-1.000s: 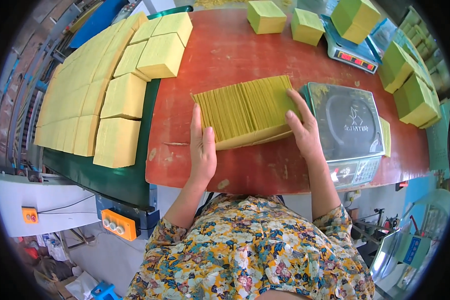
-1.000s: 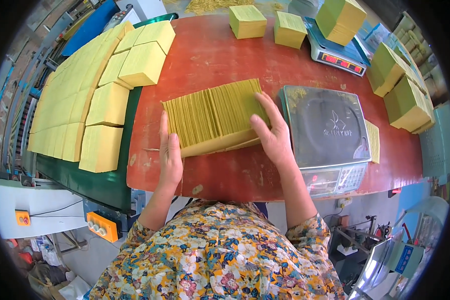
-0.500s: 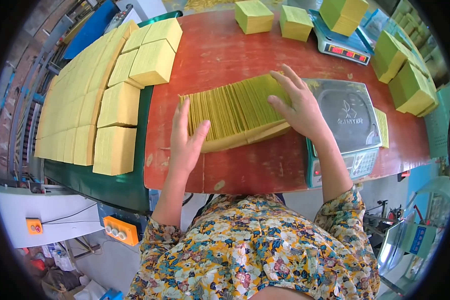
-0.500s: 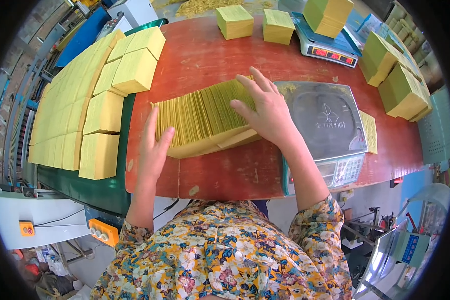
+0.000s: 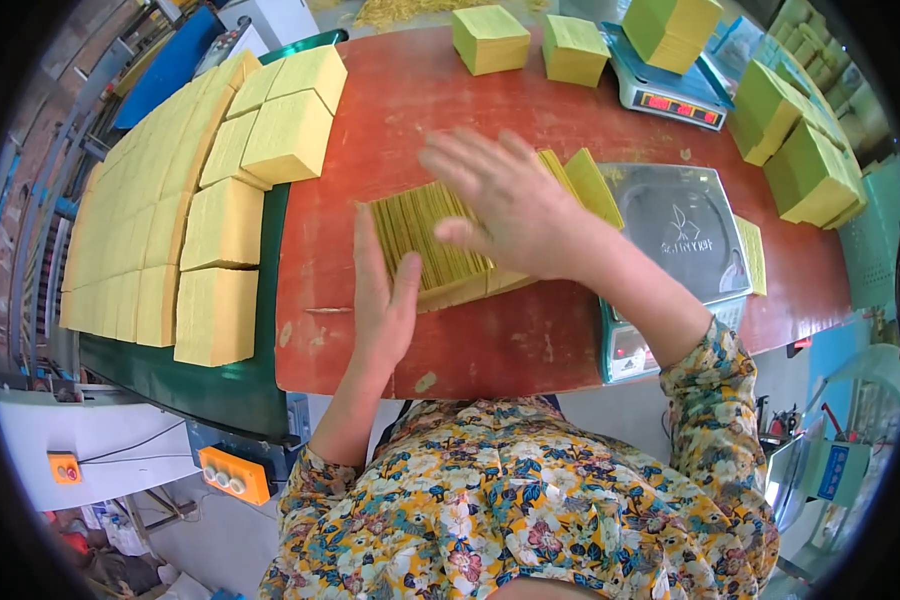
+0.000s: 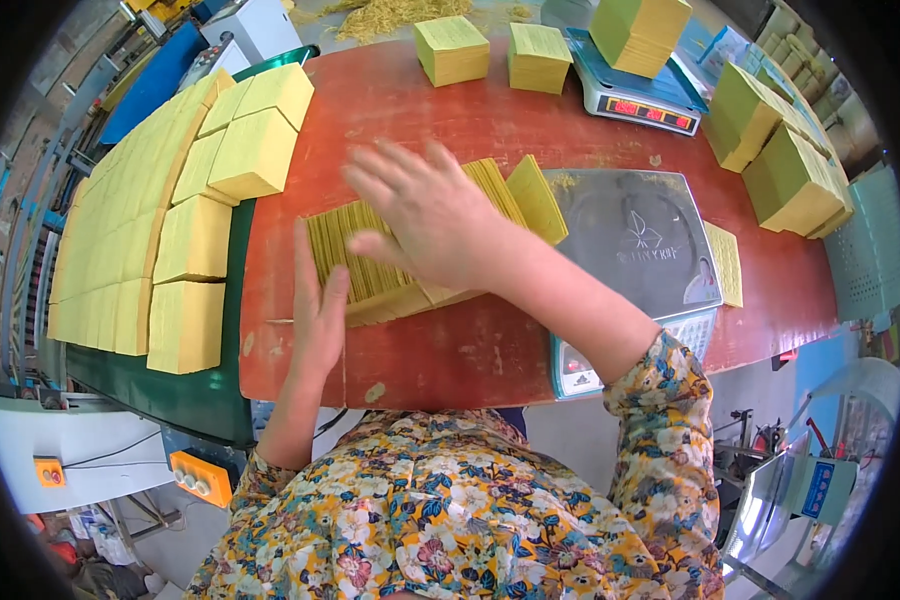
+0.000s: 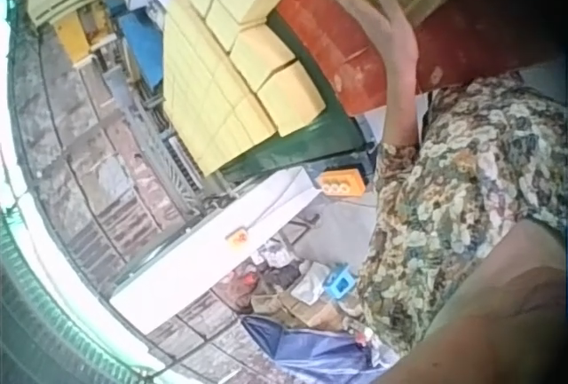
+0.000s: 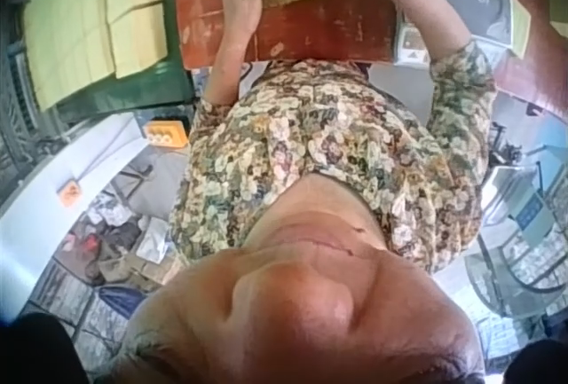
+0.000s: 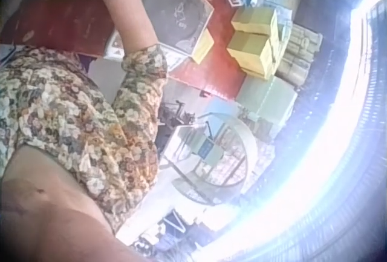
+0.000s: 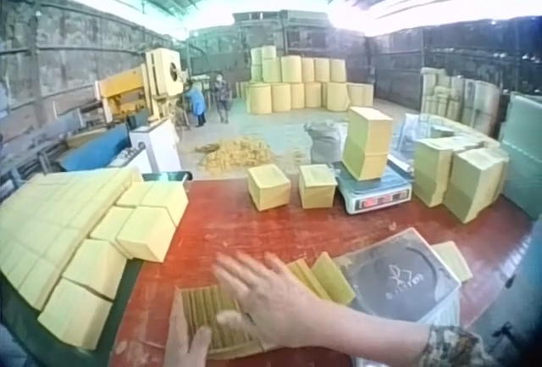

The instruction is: The recorder weighs stacks of yellow paper blocks and organizes them on a table and conveyor belt.

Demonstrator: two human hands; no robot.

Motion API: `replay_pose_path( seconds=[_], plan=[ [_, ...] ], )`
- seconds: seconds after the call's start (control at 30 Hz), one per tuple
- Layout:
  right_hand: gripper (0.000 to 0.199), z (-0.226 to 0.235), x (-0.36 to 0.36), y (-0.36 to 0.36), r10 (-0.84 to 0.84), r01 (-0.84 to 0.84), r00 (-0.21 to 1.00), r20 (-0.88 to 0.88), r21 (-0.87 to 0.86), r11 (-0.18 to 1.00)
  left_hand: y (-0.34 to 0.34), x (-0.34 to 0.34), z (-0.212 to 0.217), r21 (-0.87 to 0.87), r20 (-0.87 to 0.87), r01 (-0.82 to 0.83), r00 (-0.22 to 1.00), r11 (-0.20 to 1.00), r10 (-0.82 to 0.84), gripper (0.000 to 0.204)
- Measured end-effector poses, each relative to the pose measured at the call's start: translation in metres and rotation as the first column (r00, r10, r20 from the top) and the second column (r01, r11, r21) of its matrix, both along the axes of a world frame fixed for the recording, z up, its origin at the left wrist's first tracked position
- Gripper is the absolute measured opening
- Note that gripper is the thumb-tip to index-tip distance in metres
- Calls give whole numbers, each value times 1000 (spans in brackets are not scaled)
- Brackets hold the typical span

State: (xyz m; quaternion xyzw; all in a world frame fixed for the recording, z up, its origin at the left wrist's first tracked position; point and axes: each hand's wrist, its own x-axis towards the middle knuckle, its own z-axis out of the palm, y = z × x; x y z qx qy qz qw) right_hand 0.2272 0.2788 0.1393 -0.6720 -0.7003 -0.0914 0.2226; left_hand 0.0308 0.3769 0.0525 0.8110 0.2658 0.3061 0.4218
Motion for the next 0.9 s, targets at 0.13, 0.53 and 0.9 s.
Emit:
replay_pose_path(
  seconds=[0.13,0.53,0.9],
  plan=[
    [76,-5,-8,9,-48,38,994,102,93,995,-3,1,2,-321,203,42,979,946,25,77],
    [69,-12,-21,31,41,-40,996,-85,3,999,-1,-7,-13,-735,480,259,851,627,212,62],
    [67,15,-22,47,171,-126,981,-91,368,921,-4,-23,-16,-745,493,247,829,620,262,52]
  ],
)
